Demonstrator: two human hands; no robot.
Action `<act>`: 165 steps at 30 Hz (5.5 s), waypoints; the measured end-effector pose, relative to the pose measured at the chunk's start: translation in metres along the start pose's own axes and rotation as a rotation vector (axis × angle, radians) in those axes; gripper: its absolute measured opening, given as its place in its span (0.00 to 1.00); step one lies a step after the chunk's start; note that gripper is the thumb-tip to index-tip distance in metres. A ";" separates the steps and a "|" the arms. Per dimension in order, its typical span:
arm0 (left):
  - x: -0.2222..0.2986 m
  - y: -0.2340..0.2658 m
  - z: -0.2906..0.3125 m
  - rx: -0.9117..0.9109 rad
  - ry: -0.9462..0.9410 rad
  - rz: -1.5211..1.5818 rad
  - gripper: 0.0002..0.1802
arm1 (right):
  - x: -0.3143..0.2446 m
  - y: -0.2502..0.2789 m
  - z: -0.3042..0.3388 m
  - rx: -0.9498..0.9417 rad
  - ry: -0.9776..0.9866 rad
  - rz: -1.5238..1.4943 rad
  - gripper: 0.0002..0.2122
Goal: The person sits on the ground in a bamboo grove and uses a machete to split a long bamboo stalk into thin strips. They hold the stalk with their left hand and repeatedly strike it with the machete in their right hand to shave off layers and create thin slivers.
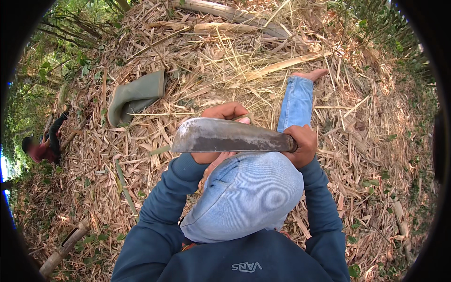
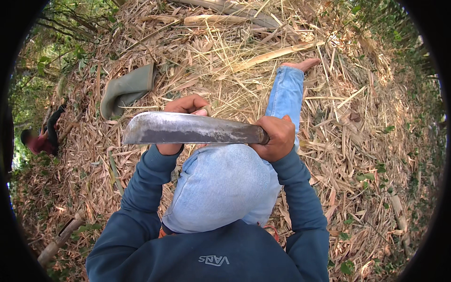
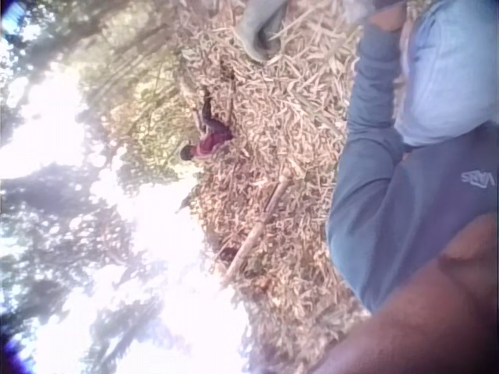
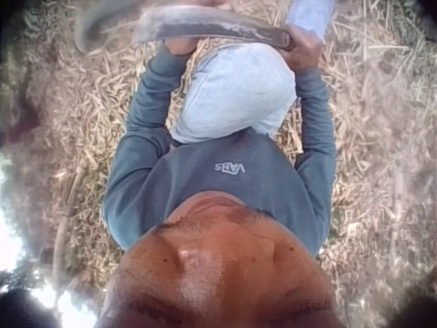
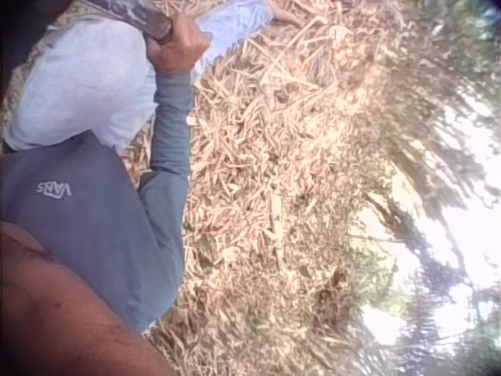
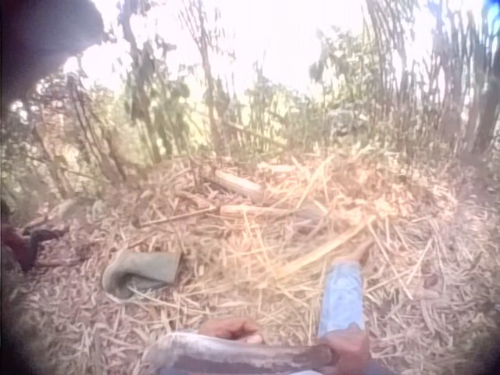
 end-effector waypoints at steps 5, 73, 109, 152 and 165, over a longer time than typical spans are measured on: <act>0.006 0.001 0.002 0.035 -0.036 -0.034 0.09 | 0.000 0.000 0.000 0.015 0.013 -0.002 0.13; 0.022 0.014 0.023 0.047 -0.102 -0.155 0.09 | -0.011 0.006 -0.032 -0.176 0.067 -0.113 0.10; 0.030 0.005 0.036 -0.056 -0.257 -0.260 0.14 | -0.010 0.007 -0.046 -0.197 0.201 0.017 0.13; 0.012 0.001 0.023 0.179 0.002 0.011 0.13 | -0.012 0.010 -0.009 0.044 0.034 0.173 0.13; 0.027 0.006 0.031 0.293 -0.157 -0.295 0.11 | -0.009 0.009 -0.017 0.040 0.046 0.183 0.12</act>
Point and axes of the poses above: each hand's wrist, its own z-axis away from the middle knuckle, its own y-axis out of the back of the hand, x = y × z, the point moved 8 cm from there along -z, towards the middle knuckle, and after that the axes turned 9 degrees about y, right-handed, at the moved point
